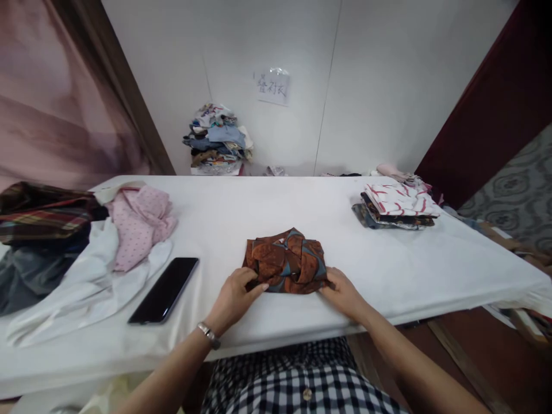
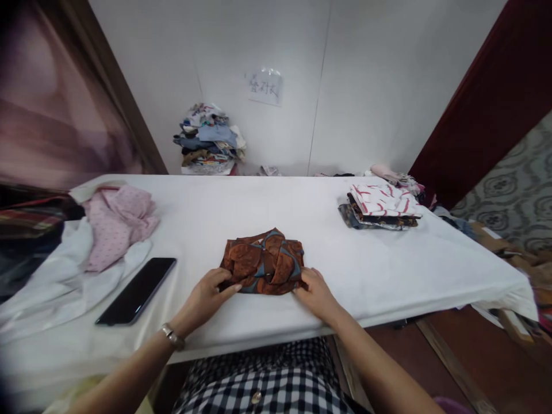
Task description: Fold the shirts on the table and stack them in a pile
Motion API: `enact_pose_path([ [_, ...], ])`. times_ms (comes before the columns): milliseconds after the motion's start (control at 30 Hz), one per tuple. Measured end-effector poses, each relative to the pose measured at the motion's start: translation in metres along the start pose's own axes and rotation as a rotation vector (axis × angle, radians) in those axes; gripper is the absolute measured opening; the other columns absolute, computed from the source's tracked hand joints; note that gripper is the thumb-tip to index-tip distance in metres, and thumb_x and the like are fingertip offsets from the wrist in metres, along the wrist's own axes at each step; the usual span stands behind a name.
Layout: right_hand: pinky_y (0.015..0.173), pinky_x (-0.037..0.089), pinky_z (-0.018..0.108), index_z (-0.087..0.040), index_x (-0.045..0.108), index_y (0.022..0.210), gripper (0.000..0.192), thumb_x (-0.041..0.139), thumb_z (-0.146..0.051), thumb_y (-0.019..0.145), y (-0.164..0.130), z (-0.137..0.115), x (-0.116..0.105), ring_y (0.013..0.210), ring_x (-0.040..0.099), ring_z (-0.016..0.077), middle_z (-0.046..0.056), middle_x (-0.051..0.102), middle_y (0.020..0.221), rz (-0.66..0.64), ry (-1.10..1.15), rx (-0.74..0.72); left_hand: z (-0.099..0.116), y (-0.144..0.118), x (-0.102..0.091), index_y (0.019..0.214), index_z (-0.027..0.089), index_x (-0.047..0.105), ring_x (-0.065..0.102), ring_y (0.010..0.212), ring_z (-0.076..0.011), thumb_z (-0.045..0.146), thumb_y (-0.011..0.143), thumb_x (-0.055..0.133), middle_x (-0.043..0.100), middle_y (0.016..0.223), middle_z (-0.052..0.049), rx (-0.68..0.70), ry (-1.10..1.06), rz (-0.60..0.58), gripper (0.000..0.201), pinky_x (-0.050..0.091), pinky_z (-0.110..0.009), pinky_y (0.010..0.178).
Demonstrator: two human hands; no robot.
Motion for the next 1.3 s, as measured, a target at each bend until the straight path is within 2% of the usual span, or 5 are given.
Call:
enact_pose_path([
  [167,0.099,0.04,0.039,-0.024,0.058,0.124,0.052,0.066,-0.039,0.075,0.021,-0.007,-0.013,0.113,0.055,0.0235,0.006,0.062,0.122,0.189,0.275,0.159,0.001,0.023,-0.012,0.082,0.023,0.064,0.062,0.08,-0.0202,0.056,0.084,0.044,0.068,0.087,-0.004,-0.222,-0.066,0.137,0.039,0.048,-0.032,0.074],
  [433,0.085,0.047,0.038,-0.021,0.068,0.104,0.042,0.073,-0.027,0.063,0.1,-0.002,-0.003,0.079,0.064,0.0203,0.002,0.071,0.082,0.2,0.041,0.2,0.001,0.075,-0.001,0.084,0.021,0.063,0.064,0.082,-0.0232,0.043,0.075,0.059,0.07,0.085,-0.006,-0.27,-0.104,0.089,0.024,0.047,-0.033,0.075],
  [767,0.069,0.048,0.031,-0.021,0.063,0.108,0.041,0.063,-0.033,0.069,0.058,0.003,0.011,0.066,0.058,0.0167,-0.003,0.062,0.068,0.329,0.194,0.142,0.003,0.107,-0.004,0.089,0.017,0.063,0.065,0.089,-0.0234,0.05,0.072,0.062,0.072,0.092,-0.009,-0.382,-0.581,0.038,0.037,0.05,-0.032,0.075],
  [1067,0.076,0.051,0.037,-0.021,0.046,0.133,0.072,0.071,-0.03,0.066,0.035,-0.002,0.007,0.081,0.066,0.0216,0.003,0.071,0.088,0.184,0.487,0.318,-0.015,0.057,-0.004,0.116,0.019,0.055,0.063,0.102,-0.0216,0.039,0.076,0.059,0.068,0.113,-0.009,-0.383,-0.571,0.072,0.045,0.05,-0.035,0.088],
  [1300,0.099,0.043,0.045,-0.023,0.058,0.124,0.05,0.057,-0.019,0.075,0.033,0.014,0.007,0.108,0.06,0.0247,0.008,0.065,0.117,0.194,-0.224,0.059,-0.022,0.05,0.01,0.118,0.019,0.056,0.06,0.108,-0.0225,0.02,0.077,0.052,0.066,0.116,-0.008,-0.247,-0.167,0.074,0.041,0.046,-0.039,0.099],
])
Point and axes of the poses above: each hand's wrist, its own y-axis towards the middle knuckle, its own x-axis out of the palm, z = x × y, the point moved 1 cm from there along y, towards the middle knuckle
